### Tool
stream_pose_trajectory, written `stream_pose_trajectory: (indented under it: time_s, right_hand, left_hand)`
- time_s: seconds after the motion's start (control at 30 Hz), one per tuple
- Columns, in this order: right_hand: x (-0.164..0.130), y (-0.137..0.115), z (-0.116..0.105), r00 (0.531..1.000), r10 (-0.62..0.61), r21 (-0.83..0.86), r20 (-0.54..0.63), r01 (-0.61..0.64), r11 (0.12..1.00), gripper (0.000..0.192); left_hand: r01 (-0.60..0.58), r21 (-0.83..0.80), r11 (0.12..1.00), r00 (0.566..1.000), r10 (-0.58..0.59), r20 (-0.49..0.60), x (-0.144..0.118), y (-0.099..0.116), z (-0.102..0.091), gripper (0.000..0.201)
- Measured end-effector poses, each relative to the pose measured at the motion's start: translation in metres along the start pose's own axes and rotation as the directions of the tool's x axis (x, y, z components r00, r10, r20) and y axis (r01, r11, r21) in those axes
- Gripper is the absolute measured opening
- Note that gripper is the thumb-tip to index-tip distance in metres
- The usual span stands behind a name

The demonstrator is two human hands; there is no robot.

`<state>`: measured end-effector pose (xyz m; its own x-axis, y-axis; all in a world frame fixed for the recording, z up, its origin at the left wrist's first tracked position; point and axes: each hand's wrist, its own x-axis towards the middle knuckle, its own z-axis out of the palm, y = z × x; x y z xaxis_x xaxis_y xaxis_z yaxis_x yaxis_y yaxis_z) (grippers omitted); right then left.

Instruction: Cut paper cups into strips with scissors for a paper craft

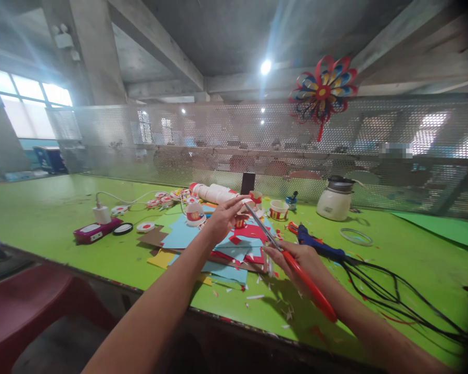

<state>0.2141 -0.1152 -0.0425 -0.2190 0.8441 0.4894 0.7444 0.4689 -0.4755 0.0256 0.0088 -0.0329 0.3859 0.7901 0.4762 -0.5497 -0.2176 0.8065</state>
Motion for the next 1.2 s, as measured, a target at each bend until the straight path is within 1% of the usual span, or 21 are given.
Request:
stream_pose_trajectory:
  time_s: [0.3, 0.47, 0.67, 0.83, 1.0, 1.2]
  right_hand:
    - [0.000, 0.002, 0.000, 1.000, -0.001, -0.008, 0.003, 0.001, 1.000, 0.042]
    - [0.001, 0.004, 0.000, 1.000, 0.007, 0.001, 0.008, -0.007, 1.000, 0.042]
    - [0.001, 0.001, -0.006, 0.998, 0.028, 0.042, 0.059, -0.031, 0.999, 0.042]
    - [0.002, -0.001, -0.007, 0.991, 0.084, 0.126, 0.102, -0.097, 0.987, 0.045]
    - [0.003, -0.002, -0.008, 0.972, 0.098, 0.243, 0.213, -0.150, 0.958, 0.051]
    - [-0.001, -0.008, -0.012, 0.946, 0.164, 0.439, 0.279, -0.277, 0.854, 0.054]
  left_hand:
    - [0.014, -0.022, 1.000, 1.000, -0.014, -0.007, 0.001, -0.001, -0.001, 0.027]
    - [0.009, 0.033, 0.999, 1.000, -0.009, -0.003, 0.001, -0.002, -0.003, 0.028]
    - [0.005, 0.091, 0.996, 1.000, -0.005, 0.005, 0.001, -0.002, -0.003, 0.030]
    - [0.001, 0.054, 0.999, 1.000, -0.002, 0.003, 0.003, -0.003, -0.006, 0.030]
    - [0.004, 0.001, 1.000, 1.000, -0.004, -0.020, 0.002, 0.000, -0.009, 0.031]
    - [0.010, -0.023, 1.000, 1.000, -0.011, -0.023, 0.000, 0.007, -0.009, 0.029]
